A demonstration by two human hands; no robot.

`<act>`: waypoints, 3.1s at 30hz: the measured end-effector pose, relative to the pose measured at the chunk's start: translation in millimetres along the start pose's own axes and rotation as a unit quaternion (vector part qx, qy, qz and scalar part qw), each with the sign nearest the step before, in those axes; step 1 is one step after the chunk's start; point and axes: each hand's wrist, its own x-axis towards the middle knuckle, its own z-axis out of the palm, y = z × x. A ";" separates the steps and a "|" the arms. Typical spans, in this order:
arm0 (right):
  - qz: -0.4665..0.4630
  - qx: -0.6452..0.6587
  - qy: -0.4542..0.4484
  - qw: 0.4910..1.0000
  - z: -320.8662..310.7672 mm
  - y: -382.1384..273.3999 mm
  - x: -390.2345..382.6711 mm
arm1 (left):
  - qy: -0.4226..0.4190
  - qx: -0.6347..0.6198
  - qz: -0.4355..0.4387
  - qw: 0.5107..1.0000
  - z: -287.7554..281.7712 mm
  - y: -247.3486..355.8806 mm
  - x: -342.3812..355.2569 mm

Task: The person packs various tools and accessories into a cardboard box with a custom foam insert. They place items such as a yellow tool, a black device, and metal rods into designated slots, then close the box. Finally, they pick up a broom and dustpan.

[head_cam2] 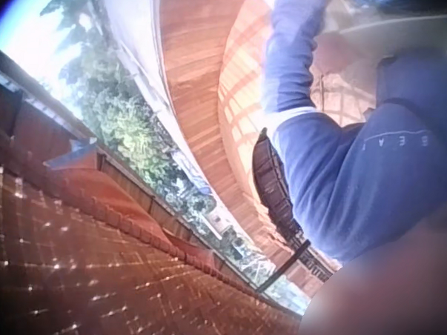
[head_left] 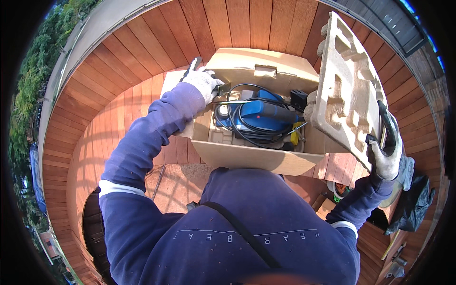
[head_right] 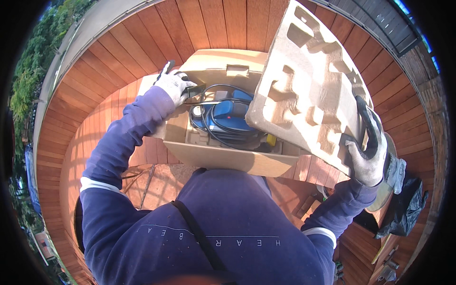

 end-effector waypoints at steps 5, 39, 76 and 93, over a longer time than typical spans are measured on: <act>-0.010 -0.004 0.001 1.000 -0.1 0.6 0.3 | 0.041 -0.028 -0.027 0.998 4.1 -6.8 -1.7; -0.142 -0.154 0.003 0.978 8.3 -79.4 18.6 | 0.274 -0.706 -0.198 0.623 20.9 -20.1 -140.3; -0.185 -0.154 -0.250 0.938 171.9 -101.8 66.4 | 0.346 -0.538 -0.133 0.757 73.1 67.1 -125.5; -0.141 -0.023 -0.302 0.943 288.8 -149.4 73.9 | 0.413 -0.704 -0.227 0.531 80.0 101.9 -119.1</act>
